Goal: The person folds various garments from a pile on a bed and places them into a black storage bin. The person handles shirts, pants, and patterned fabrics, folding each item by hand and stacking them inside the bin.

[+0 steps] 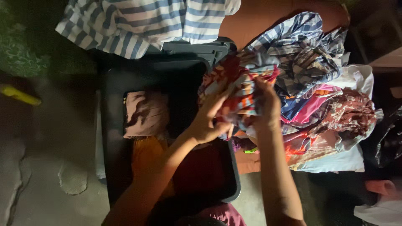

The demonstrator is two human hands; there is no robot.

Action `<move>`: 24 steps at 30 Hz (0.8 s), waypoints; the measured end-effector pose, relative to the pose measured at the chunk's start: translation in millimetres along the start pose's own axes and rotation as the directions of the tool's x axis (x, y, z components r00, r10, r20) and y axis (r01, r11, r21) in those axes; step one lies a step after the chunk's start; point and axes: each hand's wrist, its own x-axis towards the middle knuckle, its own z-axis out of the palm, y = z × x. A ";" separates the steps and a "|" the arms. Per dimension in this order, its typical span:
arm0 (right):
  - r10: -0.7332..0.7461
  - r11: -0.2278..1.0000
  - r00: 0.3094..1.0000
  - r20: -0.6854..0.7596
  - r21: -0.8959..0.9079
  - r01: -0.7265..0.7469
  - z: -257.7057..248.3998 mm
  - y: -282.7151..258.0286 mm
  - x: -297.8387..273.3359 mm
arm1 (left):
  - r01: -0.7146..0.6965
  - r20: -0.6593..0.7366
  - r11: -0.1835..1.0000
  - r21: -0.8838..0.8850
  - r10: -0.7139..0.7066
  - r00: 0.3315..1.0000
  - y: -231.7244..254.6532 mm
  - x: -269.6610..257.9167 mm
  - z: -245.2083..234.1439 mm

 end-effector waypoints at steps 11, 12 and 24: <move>0.004 0.836 0.998 0.059 -0.549 0.028 40.6 -22.7 21.4 | 0.377 0.295 -0.179 -0.909 -0.913 0.280 -98.4 -49.1 -59.3; 0.007 0.857 0.980 0.198 -0.506 0.096 48.0 -12.4 20.2 | 0.347 0.284 -0.190 -0.918 -0.928 0.243 -98.8 -51.5 -59.6; 0.525 0.843 0.797 0.297 -0.055 -0.535 59.7 123.0 35.0 | 0.254 0.164 -0.102 -0.962 -0.958 0.235 -93.1 -157.8 -55.6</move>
